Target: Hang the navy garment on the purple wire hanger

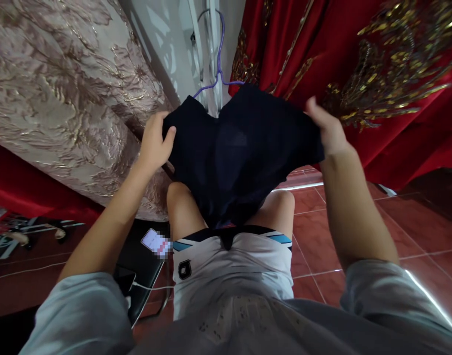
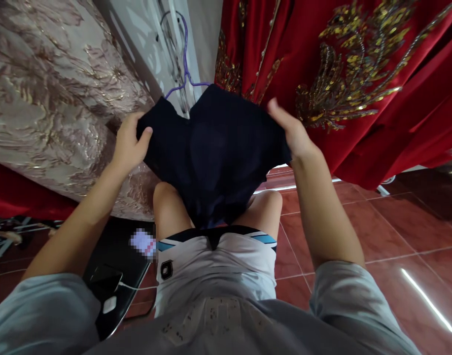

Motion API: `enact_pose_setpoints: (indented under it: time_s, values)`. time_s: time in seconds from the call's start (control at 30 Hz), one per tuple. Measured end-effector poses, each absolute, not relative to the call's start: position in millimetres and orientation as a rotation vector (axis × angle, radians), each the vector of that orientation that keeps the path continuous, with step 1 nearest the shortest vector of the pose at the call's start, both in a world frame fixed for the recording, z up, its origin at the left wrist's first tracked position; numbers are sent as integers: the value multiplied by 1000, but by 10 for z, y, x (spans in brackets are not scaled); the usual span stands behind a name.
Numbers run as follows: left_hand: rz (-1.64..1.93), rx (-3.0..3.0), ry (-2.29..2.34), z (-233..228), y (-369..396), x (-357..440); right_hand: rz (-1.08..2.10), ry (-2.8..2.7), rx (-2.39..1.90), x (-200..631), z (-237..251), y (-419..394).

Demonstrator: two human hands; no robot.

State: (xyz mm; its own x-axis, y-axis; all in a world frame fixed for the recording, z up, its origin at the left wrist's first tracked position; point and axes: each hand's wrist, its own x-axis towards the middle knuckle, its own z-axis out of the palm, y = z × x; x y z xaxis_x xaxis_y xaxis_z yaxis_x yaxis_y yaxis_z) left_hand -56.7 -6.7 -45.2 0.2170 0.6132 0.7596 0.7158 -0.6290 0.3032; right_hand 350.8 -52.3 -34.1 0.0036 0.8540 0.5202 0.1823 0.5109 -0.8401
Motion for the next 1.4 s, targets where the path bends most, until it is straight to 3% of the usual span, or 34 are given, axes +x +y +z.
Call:
enact_pose_setpoints:
  time_s: [0.1, 0.3, 0.47, 0.57, 0.7, 0.77, 0.83, 0.93, 1.03, 1.1, 1.27, 1.4]
  values:
    - [-1463, -2287, -1259, -331, -253, -331, 1013, -1472, -856, 3493, -179, -708]
    - [-1751, -2485, -1219, 67, -678, 166, 664, -1398, -784, 3166, -99, -1146]
    - [-1860, -2939, -1526, 342, -988, 205, 692, -2264, -528, 2746, -333, -1469]
    - [-1486, -3248, -1747, 325, -1193, 51, 711, -2391, -384, 2645, -486, -1309]
    - [-526, -3517, -1951, 198, -1394, -220, 494, -2075, -653, 2753, -752, -858]
    - [-325, -3561, -1893, 176, -1366, -344, 563, -2058, -720, 2835, -881, -695]
    - [-518, -3449, -1819, 177, -1211, -445, 842, -2119, -721, 2898, -944, -597]
    - [-1081, -3045, -1764, 183, -825, -515, 1246, -1939, -741, 2944, -826, -476]
    - [-1624, -2609, -1490, 209, -521, -444, 1207, -1590, -728, 2948, -481, -272]
    - [-1768, -2334, -1209, 232, -491, -341, 1086, -1463, -723, 2956, -229, -115]
    - [-1556, -2085, -841, 33, -845, -150, 930, -1350, -789, 3014, 40, 39]
    - [-952, -2516, -780, -468, -1047, -97, 882, -1302, -752, 2972, 16, 7]
